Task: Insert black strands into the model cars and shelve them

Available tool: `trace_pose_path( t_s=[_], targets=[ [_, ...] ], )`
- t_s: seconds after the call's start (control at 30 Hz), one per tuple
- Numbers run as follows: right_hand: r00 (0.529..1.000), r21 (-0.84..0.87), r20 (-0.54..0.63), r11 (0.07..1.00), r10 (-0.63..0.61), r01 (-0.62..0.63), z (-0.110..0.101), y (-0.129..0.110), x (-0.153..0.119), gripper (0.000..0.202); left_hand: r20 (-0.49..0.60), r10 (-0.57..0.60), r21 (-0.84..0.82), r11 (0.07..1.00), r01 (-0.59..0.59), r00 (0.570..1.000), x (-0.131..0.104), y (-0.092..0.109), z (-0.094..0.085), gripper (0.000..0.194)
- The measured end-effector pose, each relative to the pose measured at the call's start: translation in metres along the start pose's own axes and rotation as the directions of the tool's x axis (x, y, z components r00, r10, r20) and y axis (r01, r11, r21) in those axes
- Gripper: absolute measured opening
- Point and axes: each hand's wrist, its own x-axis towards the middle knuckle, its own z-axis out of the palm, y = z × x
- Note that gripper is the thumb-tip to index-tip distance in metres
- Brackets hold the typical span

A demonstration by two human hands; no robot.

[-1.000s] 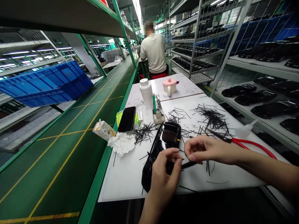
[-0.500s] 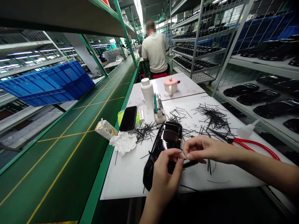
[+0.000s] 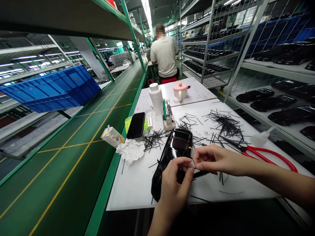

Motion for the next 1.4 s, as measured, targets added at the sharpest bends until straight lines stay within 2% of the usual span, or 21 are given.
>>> trace_pose_path(
  t_s=[0.17,0.4,0.6,0.77,0.97,1.13,1.27,1.4],
  targets=[
    [0.988,-0.189,-0.123,0.980,-0.095,0.070,0.007,-0.001,-0.007,0.016,-0.003,-0.002,-0.008,1.000,0.002,1.000,-0.001,-0.001,0.000,0.017],
    [0.964,-0.351,-0.173,0.927,-0.201,0.131,0.014,0.000,-0.018,0.011,-0.011,-0.007,-0.020,1.000,0.007,1.000,0.000,0.000,0.000,0.019],
    [0.957,-0.403,-0.154,0.900,-0.245,0.166,0.016,0.004,-0.016,0.008,0.012,-0.018,-0.010,1.000,0.019,1.000,0.000,0.000,0.000,0.015],
    [0.943,-0.455,-0.133,0.864,-0.304,0.215,0.017,0.003,-0.017,0.008,0.060,0.001,0.011,1.000,-0.002,0.998,0.000,0.000,-0.001,0.019],
    [0.916,-0.534,-0.092,0.796,-0.390,0.285,0.019,0.005,-0.019,0.009,0.037,0.007,-0.001,1.000,-0.007,0.999,-0.001,0.001,-0.002,0.016],
    [0.922,-0.484,-0.112,0.831,-0.370,0.275,0.021,0.004,-0.018,0.010,0.024,-0.022,0.036,0.999,0.021,0.999,-0.001,0.000,0.000,0.015],
    [0.939,-0.434,-0.124,0.868,-0.321,0.240,0.019,-0.001,-0.020,0.011,-0.048,-0.011,0.089,0.996,0.016,0.999,-0.001,-0.003,0.001,0.022],
    [0.946,-0.425,-0.131,0.879,-0.297,0.217,0.017,-0.004,-0.023,0.011,-0.018,0.086,0.053,0.995,-0.085,0.996,0.001,-0.002,0.000,0.029]
  ],
)
